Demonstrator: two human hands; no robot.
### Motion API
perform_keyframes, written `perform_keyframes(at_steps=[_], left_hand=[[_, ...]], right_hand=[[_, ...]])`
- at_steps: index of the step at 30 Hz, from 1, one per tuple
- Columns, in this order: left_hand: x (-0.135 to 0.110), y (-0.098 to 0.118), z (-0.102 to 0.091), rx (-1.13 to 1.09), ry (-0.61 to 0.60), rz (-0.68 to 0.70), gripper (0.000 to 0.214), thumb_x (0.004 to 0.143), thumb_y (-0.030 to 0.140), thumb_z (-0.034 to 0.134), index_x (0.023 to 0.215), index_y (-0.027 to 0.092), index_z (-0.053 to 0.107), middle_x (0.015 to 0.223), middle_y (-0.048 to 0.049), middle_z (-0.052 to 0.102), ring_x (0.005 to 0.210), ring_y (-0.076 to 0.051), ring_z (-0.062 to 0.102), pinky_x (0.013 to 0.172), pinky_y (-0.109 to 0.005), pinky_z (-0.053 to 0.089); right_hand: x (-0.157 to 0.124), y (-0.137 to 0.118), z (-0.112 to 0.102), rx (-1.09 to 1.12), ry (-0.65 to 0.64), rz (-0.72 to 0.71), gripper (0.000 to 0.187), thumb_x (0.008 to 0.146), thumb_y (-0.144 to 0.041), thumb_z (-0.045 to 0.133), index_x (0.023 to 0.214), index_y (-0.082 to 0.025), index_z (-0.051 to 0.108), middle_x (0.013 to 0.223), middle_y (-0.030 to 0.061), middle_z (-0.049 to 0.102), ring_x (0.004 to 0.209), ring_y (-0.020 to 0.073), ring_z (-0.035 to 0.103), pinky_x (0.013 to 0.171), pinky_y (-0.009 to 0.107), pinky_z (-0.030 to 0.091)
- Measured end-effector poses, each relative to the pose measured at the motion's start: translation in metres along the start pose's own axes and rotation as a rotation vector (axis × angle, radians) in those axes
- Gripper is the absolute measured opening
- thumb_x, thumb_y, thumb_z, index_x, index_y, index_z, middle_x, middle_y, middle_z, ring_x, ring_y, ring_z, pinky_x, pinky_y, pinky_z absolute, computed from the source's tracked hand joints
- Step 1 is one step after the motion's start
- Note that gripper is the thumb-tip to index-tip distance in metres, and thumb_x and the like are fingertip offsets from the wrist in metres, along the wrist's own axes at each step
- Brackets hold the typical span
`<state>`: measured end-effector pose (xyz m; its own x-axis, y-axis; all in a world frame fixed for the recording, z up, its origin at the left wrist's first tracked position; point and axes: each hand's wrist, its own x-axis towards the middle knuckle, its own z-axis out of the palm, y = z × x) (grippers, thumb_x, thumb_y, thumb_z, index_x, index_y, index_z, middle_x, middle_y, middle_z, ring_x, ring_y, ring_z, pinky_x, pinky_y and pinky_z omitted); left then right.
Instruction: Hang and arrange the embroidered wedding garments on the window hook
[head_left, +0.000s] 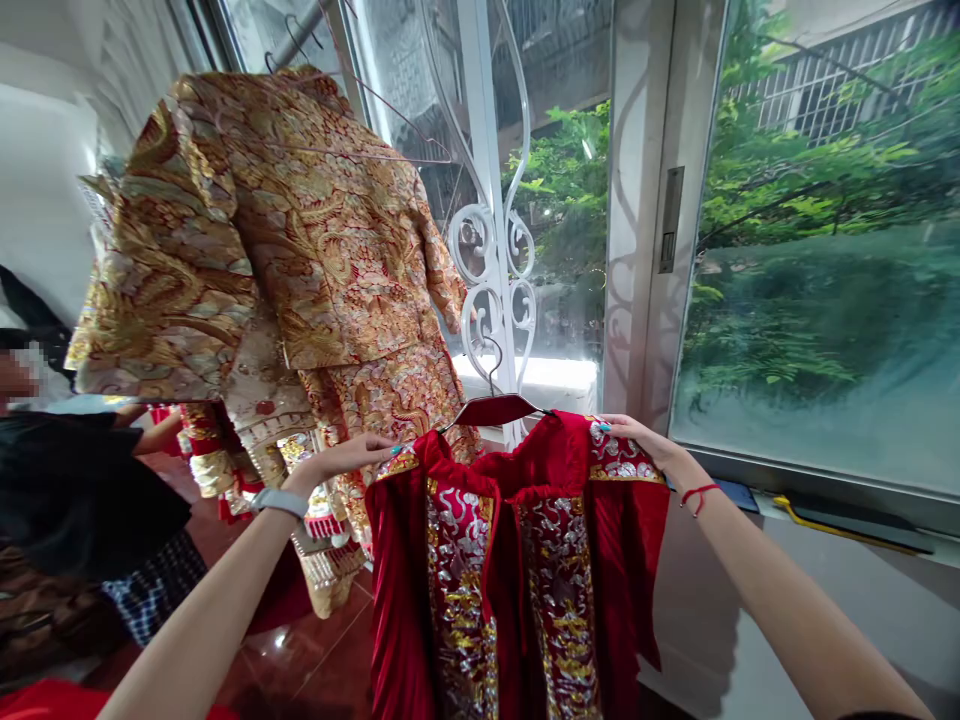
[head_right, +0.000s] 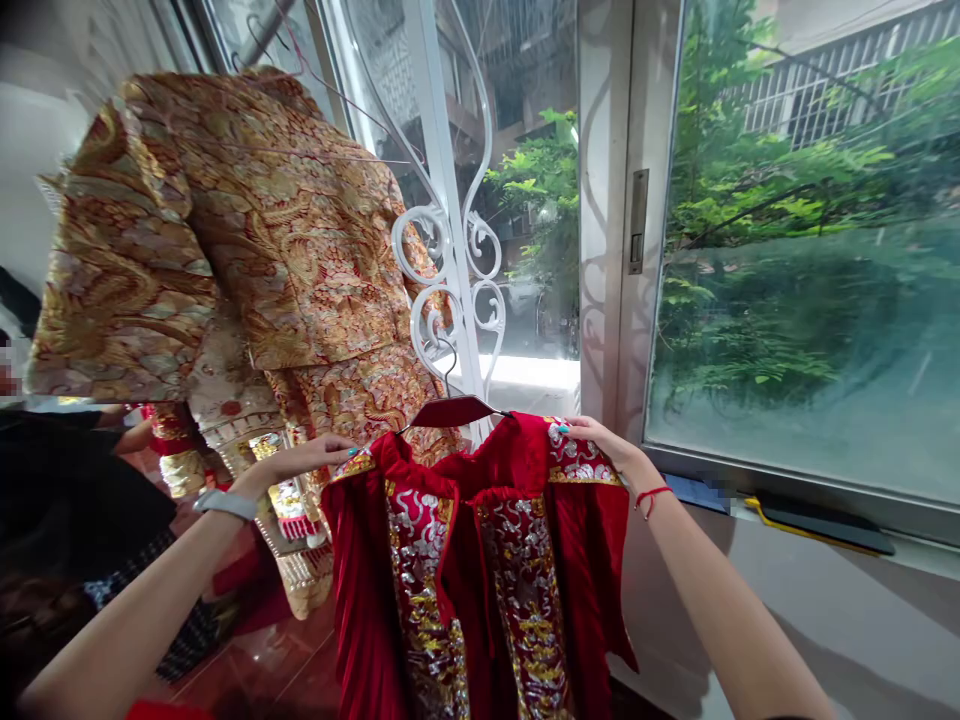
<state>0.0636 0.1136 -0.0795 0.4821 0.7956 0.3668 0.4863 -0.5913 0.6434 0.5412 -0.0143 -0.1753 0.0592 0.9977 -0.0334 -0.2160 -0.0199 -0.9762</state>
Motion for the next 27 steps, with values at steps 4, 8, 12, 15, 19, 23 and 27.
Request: perform_keyframes(at_steps=[4,8,12,15,19,23,27], left_hand=[[-0.02,-0.004,0.012,-0.118,0.081,0.001,0.039,0.063,0.059,0.07,0.059,0.02,0.065,0.069,-0.0037,0.063,0.069,-0.02,0.058,0.067,-0.031,0.05],[-0.044,0.0,0.04,-0.085,0.488,0.029,0.039,0.073,0.057,0.064,0.067,0.019,0.065,0.077,-0.0036,0.06,0.074,-0.018,0.055,0.07,-0.03,0.046],[-0.082,0.0,0.082,0.074,1.094,0.057,0.033,0.081,0.05,0.062,0.076,0.018,0.066,0.08,-0.0035,0.058,0.078,-0.02,0.055,0.073,-0.033,0.046],[-0.101,-0.003,0.106,0.134,1.176,0.023,0.027,0.085,0.045,0.059,0.079,0.018,0.064,0.079,-0.0029,0.057,0.077,-0.02,0.055,0.073,-0.034,0.046],[-0.099,0.012,0.107,0.18,1.054,0.066,0.024,0.086,0.042,0.057,0.087,0.019,0.063,0.086,-0.0042,0.059,0.084,-0.022,0.056,0.078,-0.036,0.047],[-0.075,0.043,0.102,0.343,0.857,-0.004,0.048,0.08,0.05,0.062,0.116,0.018,0.056,0.109,-0.0107,0.06,0.097,-0.028,0.058,0.085,-0.042,0.048],[-0.05,0.054,0.103,0.464,0.654,-0.163,0.055,0.08,0.036,0.06,0.13,0.015,0.047,0.125,-0.018,0.058,0.105,-0.034,0.06,0.086,-0.045,0.049]], right_hand=[[0.001,-0.008,0.002,-0.118,-0.029,0.021,0.026,0.066,-0.036,0.078,0.087,-0.023,0.069,0.086,0.0033,0.075,0.076,0.0208,0.07,0.069,0.03,0.057],[-0.001,-0.026,0.013,-0.397,-0.194,0.003,0.032,0.068,-0.049,0.078,0.077,-0.02,0.069,0.076,0.0018,0.072,0.07,0.0192,0.065,0.063,0.028,0.053],[-0.002,-0.024,0.027,-0.373,-0.224,-0.146,0.044,0.07,-0.06,0.074,0.082,-0.019,0.069,0.076,0.0014,0.069,0.07,0.0177,0.063,0.064,0.028,0.05],[0.001,-0.01,0.031,-0.244,0.023,-0.304,0.048,0.062,-0.065,0.077,0.072,-0.02,0.064,0.065,-0.0018,0.063,0.062,0.0156,0.058,0.059,0.026,0.047],[0.003,0.002,0.031,-0.149,0.147,-0.412,0.046,0.058,-0.061,0.081,0.074,-0.021,0.064,0.067,-0.0022,0.065,0.059,0.0137,0.057,0.059,0.026,0.046],[0.004,0.014,0.035,-0.067,0.241,-0.441,0.048,0.055,-0.062,0.082,0.072,-0.022,0.062,0.066,-0.0026,0.065,0.058,0.0141,0.057,0.057,0.026,0.046],[-0.001,0.029,0.036,0.052,0.375,-0.461,0.051,0.053,-0.065,0.081,0.074,-0.025,0.058,0.07,-0.0018,0.067,0.06,0.0174,0.059,0.058,0.029,0.048]])
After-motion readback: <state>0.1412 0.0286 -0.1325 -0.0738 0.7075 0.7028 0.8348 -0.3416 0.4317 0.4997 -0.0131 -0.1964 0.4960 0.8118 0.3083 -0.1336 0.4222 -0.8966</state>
